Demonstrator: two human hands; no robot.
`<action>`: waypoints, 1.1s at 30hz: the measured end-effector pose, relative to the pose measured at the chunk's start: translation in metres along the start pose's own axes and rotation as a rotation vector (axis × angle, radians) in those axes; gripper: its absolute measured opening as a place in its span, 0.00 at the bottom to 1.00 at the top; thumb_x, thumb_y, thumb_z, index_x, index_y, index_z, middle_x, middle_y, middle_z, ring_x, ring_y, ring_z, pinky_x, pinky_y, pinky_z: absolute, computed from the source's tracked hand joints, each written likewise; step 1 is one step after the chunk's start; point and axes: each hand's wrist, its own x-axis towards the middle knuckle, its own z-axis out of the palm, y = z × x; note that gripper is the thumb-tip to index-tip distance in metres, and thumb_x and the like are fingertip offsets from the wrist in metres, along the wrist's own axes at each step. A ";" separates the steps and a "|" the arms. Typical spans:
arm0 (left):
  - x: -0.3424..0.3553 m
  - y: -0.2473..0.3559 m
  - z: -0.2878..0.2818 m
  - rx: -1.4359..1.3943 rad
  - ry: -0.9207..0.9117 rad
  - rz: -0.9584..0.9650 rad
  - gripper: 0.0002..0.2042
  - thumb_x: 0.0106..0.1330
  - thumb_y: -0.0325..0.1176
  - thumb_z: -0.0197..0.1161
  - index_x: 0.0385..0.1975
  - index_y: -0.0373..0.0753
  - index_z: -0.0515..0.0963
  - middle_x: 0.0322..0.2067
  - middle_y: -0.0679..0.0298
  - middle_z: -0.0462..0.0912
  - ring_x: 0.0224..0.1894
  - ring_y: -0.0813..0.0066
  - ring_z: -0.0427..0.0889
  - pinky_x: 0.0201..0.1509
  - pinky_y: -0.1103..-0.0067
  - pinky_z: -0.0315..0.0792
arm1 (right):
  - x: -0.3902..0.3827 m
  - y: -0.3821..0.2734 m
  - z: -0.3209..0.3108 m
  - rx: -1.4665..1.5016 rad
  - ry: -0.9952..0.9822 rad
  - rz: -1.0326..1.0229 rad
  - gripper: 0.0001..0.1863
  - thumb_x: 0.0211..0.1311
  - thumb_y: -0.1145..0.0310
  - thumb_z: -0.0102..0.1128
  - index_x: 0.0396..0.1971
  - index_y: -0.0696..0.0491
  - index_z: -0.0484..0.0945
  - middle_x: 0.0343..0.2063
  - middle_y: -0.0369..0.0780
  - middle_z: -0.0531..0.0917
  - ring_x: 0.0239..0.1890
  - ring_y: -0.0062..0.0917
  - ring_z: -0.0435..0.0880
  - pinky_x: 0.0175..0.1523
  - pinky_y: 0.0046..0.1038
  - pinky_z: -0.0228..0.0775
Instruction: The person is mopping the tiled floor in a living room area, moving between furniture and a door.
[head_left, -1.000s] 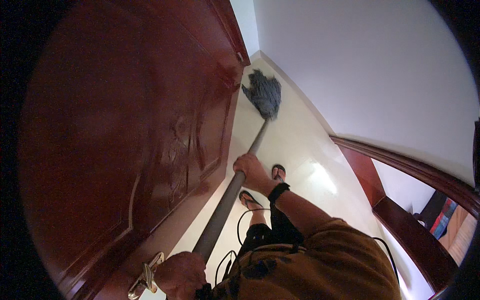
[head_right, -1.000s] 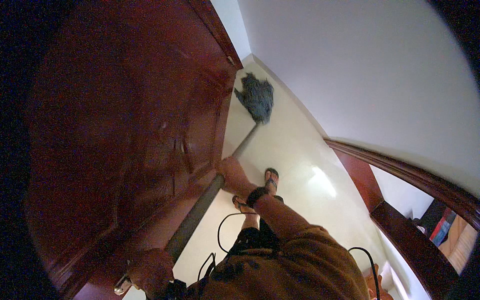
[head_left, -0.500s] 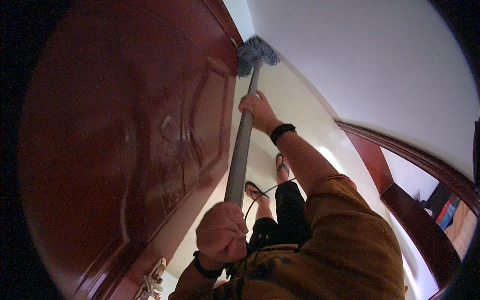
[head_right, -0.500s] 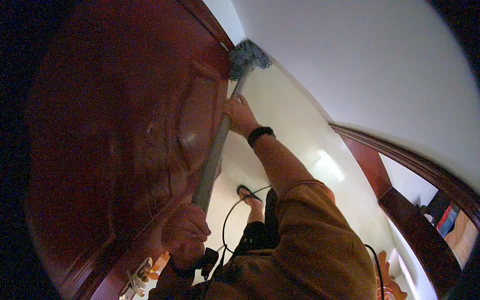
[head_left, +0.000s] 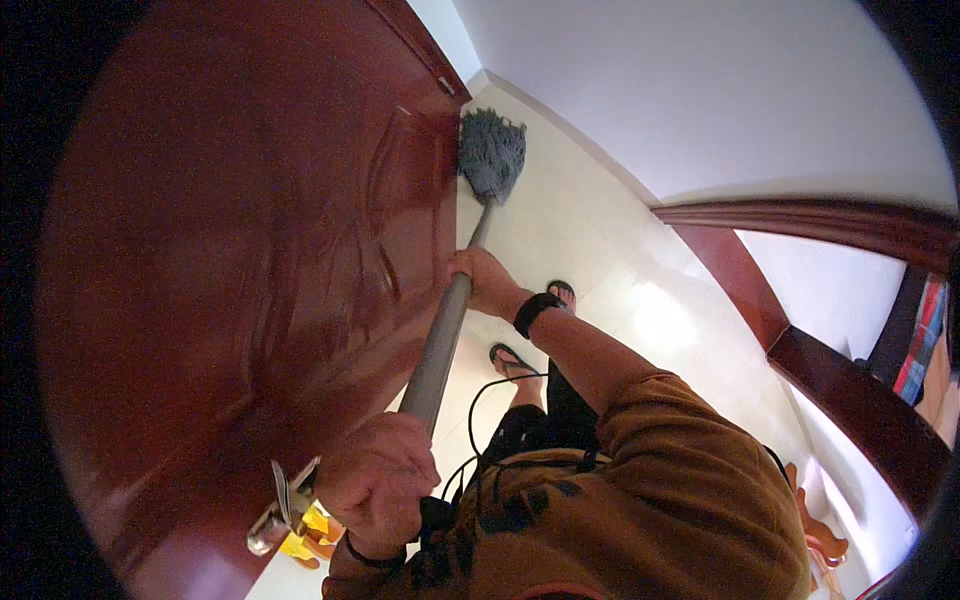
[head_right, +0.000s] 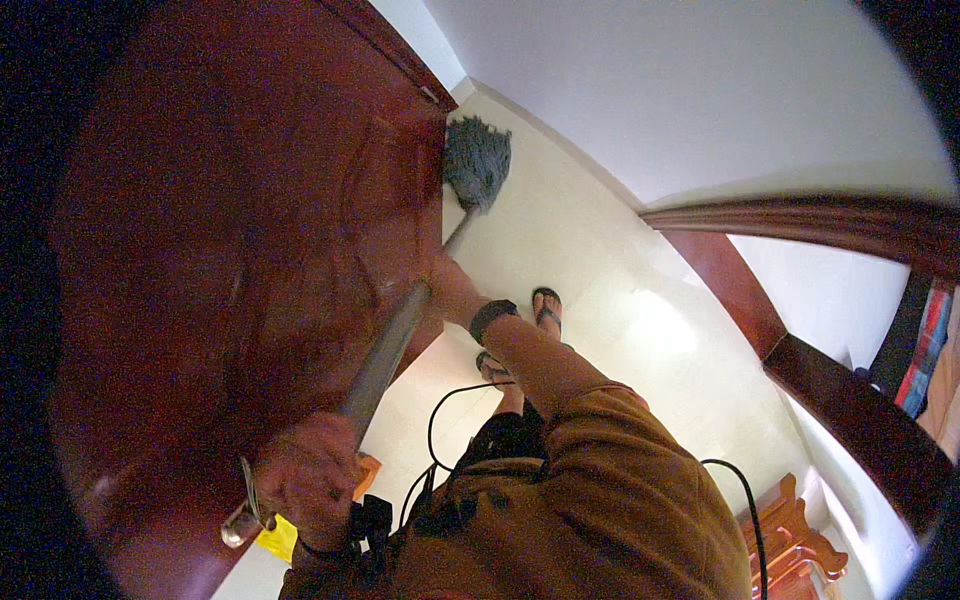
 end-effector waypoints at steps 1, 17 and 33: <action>-0.007 0.005 -0.005 -0.018 0.002 0.009 0.12 0.54 0.26 0.50 0.09 0.36 0.66 0.14 0.61 0.71 0.15 0.71 0.71 0.22 0.75 0.67 | -0.013 -0.009 0.002 -0.004 0.010 -0.006 0.12 0.30 0.73 0.62 0.21 0.51 0.72 0.24 0.40 0.76 0.31 0.40 0.74 0.38 0.36 0.65; -0.101 0.029 0.008 -0.359 -0.205 -0.057 0.11 0.62 0.30 0.46 0.16 0.39 0.60 0.14 0.67 0.60 0.13 0.78 0.63 0.20 0.78 0.59 | -0.223 -0.101 -0.059 -0.305 -0.224 0.469 0.13 0.33 0.69 0.61 0.26 0.52 0.75 0.26 0.43 0.77 0.33 0.40 0.77 0.37 0.34 0.68; -0.155 0.038 0.010 0.327 -0.058 0.334 0.11 0.58 0.27 0.48 0.39 0.32 0.72 0.45 0.55 0.74 0.49 0.67 0.71 0.53 0.75 0.64 | -0.425 -0.102 -0.148 -0.292 0.086 0.792 0.19 0.36 0.67 0.62 0.35 0.53 0.76 0.33 0.44 0.79 0.38 0.38 0.78 0.44 0.31 0.69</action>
